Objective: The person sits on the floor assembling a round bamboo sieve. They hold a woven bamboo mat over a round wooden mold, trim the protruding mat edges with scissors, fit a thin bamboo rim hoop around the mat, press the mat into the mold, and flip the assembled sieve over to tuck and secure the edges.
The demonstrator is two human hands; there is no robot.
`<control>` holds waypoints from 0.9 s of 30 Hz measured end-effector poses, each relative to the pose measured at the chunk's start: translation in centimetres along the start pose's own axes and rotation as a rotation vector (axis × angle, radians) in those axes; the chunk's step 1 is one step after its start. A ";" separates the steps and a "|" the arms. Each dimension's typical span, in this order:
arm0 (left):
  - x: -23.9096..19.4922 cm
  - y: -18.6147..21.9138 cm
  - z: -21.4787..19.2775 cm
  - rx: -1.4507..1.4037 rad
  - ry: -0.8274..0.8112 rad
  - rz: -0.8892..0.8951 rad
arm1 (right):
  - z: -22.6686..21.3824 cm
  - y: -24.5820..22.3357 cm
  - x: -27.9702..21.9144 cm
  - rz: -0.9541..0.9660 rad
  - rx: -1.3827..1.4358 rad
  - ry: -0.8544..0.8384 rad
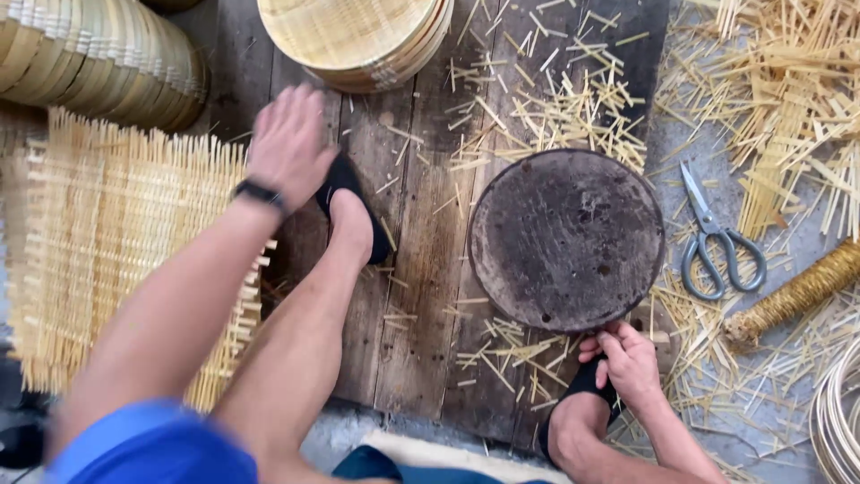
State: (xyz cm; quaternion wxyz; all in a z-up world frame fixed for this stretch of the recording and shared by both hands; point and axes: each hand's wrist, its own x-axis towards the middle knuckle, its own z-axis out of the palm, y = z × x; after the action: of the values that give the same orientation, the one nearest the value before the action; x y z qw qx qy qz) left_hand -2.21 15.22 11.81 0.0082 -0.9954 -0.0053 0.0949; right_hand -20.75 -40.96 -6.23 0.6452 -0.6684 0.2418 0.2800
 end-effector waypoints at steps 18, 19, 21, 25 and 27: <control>-11.3 -5.8 -1.6 -0.359 0.358 -0.128 | -2.2 -14.0 -2.6 -0.583 -0.612 0.312; -9.3 -6.1 -1.6 -0.369 0.348 -0.131 | -1.5 -17.7 -2.7 -0.573 -0.624 0.312; -4.6 -7.0 -1.7 -0.396 0.385 -0.110 | 0.3 -25.3 -2.2 -0.679 -0.915 0.124; 5.1 -7.8 1.2 -0.466 0.356 -0.253 | 8.7 -35.5 5.3 -0.792 -1.207 -0.029; 10.3 -9.2 5.2 -0.664 0.497 -0.438 | 12.7 -38.5 12.5 -0.910 -1.329 -0.143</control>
State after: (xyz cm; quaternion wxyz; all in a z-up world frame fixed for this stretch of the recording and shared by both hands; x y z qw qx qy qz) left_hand 6.88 24.58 4.89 -0.2897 -0.9123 -0.2432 -0.1570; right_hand 13.92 -25.89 13.05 0.1778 -0.9256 -0.3128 0.1170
